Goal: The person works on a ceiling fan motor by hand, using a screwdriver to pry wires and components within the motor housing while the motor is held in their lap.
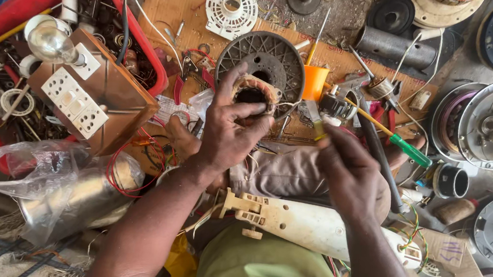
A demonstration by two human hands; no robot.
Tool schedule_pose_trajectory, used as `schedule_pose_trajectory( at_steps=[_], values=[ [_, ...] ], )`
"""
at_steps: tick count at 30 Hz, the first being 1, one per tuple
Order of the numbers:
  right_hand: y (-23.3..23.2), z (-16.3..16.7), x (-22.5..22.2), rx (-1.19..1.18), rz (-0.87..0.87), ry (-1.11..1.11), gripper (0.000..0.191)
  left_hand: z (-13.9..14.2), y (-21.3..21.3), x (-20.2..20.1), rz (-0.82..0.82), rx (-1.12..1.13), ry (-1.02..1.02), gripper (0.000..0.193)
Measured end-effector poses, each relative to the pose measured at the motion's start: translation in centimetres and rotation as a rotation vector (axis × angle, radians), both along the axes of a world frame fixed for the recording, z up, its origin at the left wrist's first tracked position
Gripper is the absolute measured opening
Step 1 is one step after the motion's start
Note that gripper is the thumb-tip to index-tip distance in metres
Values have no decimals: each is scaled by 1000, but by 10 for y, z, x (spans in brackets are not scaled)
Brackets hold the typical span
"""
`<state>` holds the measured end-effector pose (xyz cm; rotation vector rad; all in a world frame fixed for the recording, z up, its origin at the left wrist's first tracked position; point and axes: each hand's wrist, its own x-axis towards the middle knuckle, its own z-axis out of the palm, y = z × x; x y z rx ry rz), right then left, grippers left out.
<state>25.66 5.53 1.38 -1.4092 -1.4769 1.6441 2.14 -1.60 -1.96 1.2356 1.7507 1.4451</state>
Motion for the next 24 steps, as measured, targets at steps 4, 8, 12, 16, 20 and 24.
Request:
schedule_pose_trajectory(
  at_steps=[4, 8, 12, 16, 20, 24],
  values=[
    [-9, 5, -15, 95, 177, -10, 30, 2, -5, 3, 14, 33, 65, 18],
    [-6, 5, -20, 251, 248, -151, 28, 9, -5, 2, 26, 27, 36, 15],
    [-7, 2, -21, 287, 254, -134, 27, 13, -2, 3, 52, 9, -78, 26],
    [-13, 2, -30, 402, 238, -137, 26, 13, -1, 2, 29, 3, 12, 29],
    [-15, 8, -37, 457, 226, -142, 25, 12, -2, 3, 22, -13, 74, 19],
    [-15, 11, -41, 435, 232, -209, 30, 11, -1, 4, 18, 33, 178, 14]
  ],
)
